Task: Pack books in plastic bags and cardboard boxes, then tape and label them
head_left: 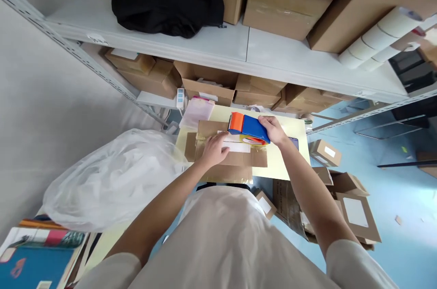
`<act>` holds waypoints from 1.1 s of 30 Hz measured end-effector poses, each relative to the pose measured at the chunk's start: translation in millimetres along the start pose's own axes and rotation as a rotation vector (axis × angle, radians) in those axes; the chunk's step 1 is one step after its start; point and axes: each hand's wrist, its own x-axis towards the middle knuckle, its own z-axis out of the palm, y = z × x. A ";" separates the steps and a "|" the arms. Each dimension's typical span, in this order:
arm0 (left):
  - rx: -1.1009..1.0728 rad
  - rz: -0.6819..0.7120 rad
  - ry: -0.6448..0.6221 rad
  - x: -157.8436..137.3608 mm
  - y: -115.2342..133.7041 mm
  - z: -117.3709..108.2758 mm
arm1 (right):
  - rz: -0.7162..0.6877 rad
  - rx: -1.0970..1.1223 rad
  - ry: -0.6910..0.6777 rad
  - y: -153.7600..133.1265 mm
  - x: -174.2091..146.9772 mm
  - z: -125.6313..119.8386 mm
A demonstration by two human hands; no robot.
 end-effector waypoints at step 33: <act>-0.796 -0.779 0.300 -31.7 -96.1 -54.5 | -0.139 -0.647 -0.011 13.4 -20.8 -14.4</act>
